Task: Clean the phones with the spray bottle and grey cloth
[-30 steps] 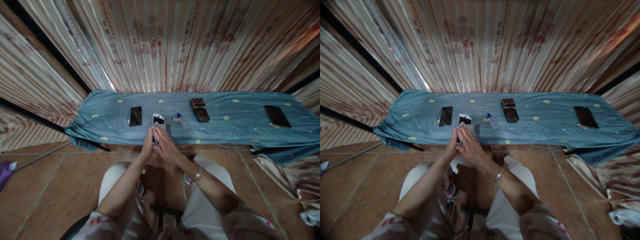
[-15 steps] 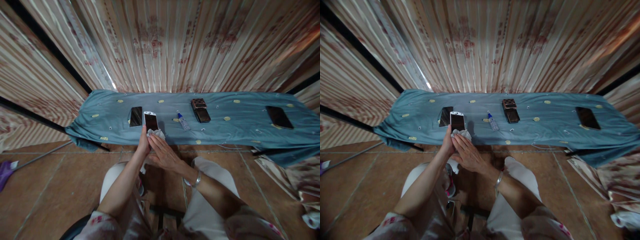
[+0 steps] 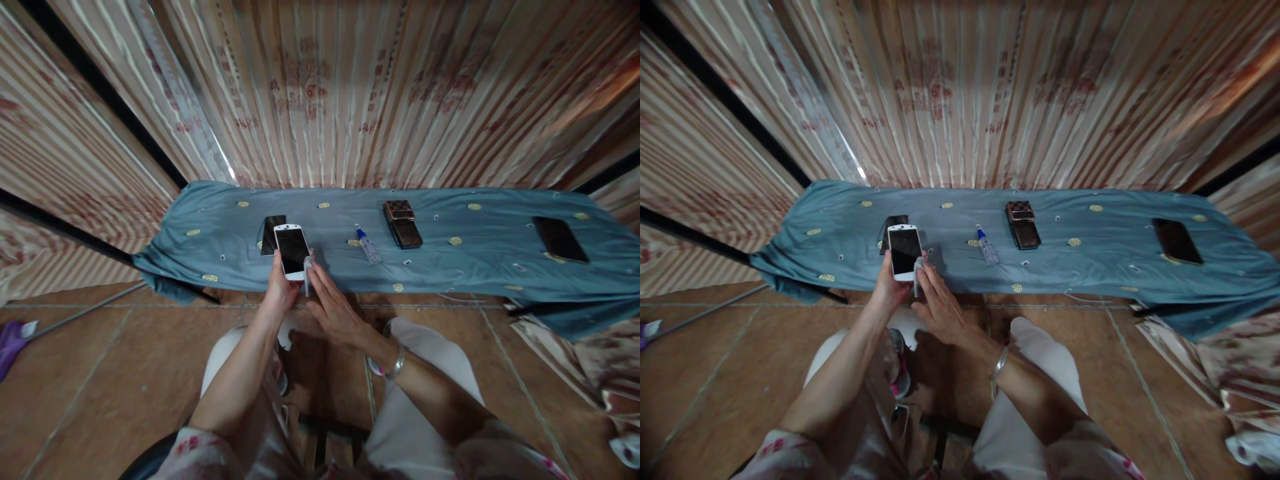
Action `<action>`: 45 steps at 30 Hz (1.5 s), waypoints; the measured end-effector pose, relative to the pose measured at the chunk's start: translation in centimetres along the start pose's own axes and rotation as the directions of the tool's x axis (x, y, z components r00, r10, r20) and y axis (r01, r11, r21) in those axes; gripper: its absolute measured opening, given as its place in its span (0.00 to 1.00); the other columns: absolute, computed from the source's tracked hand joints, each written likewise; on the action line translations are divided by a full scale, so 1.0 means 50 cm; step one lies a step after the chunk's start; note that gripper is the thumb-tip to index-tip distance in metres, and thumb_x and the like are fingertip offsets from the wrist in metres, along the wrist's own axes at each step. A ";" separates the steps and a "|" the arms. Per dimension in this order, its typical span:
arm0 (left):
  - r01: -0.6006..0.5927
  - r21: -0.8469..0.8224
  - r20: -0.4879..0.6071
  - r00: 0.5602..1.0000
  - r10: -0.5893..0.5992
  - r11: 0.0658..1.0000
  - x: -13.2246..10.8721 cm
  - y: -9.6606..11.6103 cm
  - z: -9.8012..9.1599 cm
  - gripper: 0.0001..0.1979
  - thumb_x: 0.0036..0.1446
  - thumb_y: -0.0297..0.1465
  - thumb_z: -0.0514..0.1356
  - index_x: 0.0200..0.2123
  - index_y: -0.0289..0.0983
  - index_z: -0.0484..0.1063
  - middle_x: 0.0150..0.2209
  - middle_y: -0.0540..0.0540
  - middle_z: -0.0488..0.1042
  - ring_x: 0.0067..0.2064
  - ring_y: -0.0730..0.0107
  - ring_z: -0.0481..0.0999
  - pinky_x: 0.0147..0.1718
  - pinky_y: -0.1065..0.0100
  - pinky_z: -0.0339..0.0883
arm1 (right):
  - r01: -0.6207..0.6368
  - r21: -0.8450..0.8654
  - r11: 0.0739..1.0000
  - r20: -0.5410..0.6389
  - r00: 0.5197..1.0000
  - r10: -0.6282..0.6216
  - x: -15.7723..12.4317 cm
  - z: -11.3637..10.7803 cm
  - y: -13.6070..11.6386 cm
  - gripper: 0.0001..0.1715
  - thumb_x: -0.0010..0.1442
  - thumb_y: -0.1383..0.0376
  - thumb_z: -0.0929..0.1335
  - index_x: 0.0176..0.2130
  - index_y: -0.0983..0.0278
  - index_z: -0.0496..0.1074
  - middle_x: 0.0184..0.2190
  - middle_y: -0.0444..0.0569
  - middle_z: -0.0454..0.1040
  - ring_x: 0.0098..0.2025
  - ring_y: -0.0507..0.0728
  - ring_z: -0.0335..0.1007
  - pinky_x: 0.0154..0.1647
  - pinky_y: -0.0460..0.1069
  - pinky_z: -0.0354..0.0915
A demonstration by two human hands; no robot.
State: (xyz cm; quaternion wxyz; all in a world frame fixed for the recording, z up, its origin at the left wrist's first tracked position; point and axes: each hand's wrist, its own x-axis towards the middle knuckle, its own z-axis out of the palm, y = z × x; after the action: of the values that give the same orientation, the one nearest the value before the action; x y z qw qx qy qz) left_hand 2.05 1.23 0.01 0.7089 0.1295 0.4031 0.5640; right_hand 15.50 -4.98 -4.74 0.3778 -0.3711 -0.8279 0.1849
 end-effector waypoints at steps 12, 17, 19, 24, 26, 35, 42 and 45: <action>-0.011 0.086 0.012 1.000 0.010 0.996 -0.016 -0.034 0.000 0.22 0.67 0.41 0.49 0.47 0.32 0.76 0.44 0.40 0.81 0.52 0.60 0.78 0.59 0.61 0.63 | -0.281 0.217 0.935 -0.048 0.954 0.297 0.004 -0.002 0.029 0.36 0.71 0.49 0.52 0.71 0.57 0.43 0.73 0.48 0.45 0.73 0.57 0.41 0.73 0.59 0.46; 0.032 0.113 0.033 0.999 -0.036 0.993 -0.027 -0.051 0.006 0.22 0.68 0.39 0.47 0.44 0.32 0.78 0.45 0.40 0.81 0.57 0.61 0.75 0.63 0.60 0.58 | -0.319 0.244 0.916 -0.097 0.932 0.350 0.011 -0.008 0.047 0.37 0.70 0.47 0.51 0.71 0.59 0.47 0.72 0.50 0.48 0.73 0.57 0.42 0.73 0.59 0.46; 0.036 0.132 0.052 0.998 -0.043 0.991 -0.029 -0.058 0.004 0.22 0.68 0.40 0.49 0.43 0.34 0.78 0.46 0.41 0.81 0.58 0.62 0.74 0.63 0.60 0.58 | -0.340 0.256 0.905 -0.103 0.921 0.375 0.015 -0.012 0.055 0.38 0.70 0.46 0.51 0.70 0.60 0.49 0.71 0.51 0.50 0.72 0.57 0.44 0.72 0.59 0.47; 0.043 0.191 0.107 0.992 -0.064 0.981 -0.037 -0.068 -0.001 0.21 0.66 0.42 0.52 0.48 0.35 0.77 0.48 0.41 0.81 0.56 0.59 0.75 0.59 0.58 0.65 | -0.381 0.239 0.893 -0.106 0.904 0.413 0.027 -0.022 0.074 0.41 0.69 0.44 0.50 0.70 0.63 0.50 0.71 0.55 0.51 0.73 0.58 0.44 0.72 0.60 0.47; 0.068 0.208 0.106 0.990 -0.092 0.976 -0.043 -0.072 0.000 0.22 0.67 0.42 0.50 0.50 0.35 0.76 0.47 0.41 0.81 0.53 0.58 0.78 0.55 0.56 0.68 | -0.396 0.213 0.893 -0.113 0.898 0.425 0.032 -0.026 0.083 0.41 0.69 0.44 0.49 0.70 0.64 0.50 0.71 0.56 0.51 0.73 0.59 0.43 0.72 0.61 0.47; 0.122 0.379 0.071 0.985 -0.160 0.918 -0.042 -0.085 -0.013 0.27 0.65 0.47 0.50 0.47 0.31 0.77 0.34 0.36 0.82 0.36 0.53 0.83 0.39 0.57 0.77 | -0.378 0.233 0.896 -0.191 0.886 0.423 0.045 -0.056 0.106 0.40 0.68 0.43 0.52 0.67 0.62 0.59 0.68 0.52 0.59 0.70 0.57 0.51 0.72 0.58 0.48; 0.116 0.415 0.153 0.969 -0.195 0.902 -0.032 -0.092 -0.032 0.32 0.62 0.53 0.50 0.46 0.31 0.78 0.25 0.40 0.81 0.24 0.61 0.80 0.27 0.66 0.74 | -0.289 0.089 0.953 -0.150 0.942 0.299 0.048 -0.072 0.088 0.34 0.71 0.50 0.53 0.68 0.60 0.55 0.68 0.51 0.58 0.71 0.58 0.50 0.72 0.60 0.48; 0.099 0.419 0.150 0.973 -0.177 0.903 -0.027 -0.093 -0.037 0.33 0.62 0.53 0.50 0.48 0.31 0.78 0.25 0.41 0.81 0.25 0.61 0.81 0.28 0.66 0.73 | -0.228 0.015 0.974 -0.119 0.966 0.228 0.046 -0.076 0.080 0.34 0.71 0.52 0.54 0.71 0.61 0.49 0.70 0.51 0.53 0.72 0.58 0.45 0.72 0.60 0.46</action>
State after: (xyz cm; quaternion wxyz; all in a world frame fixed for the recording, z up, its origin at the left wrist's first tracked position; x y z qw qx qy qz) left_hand 3.93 -2.01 -3.58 0.7386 0.2975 0.4528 0.4011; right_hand 19.30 -0.51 -3.51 0.4032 -0.4739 -0.7555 0.2050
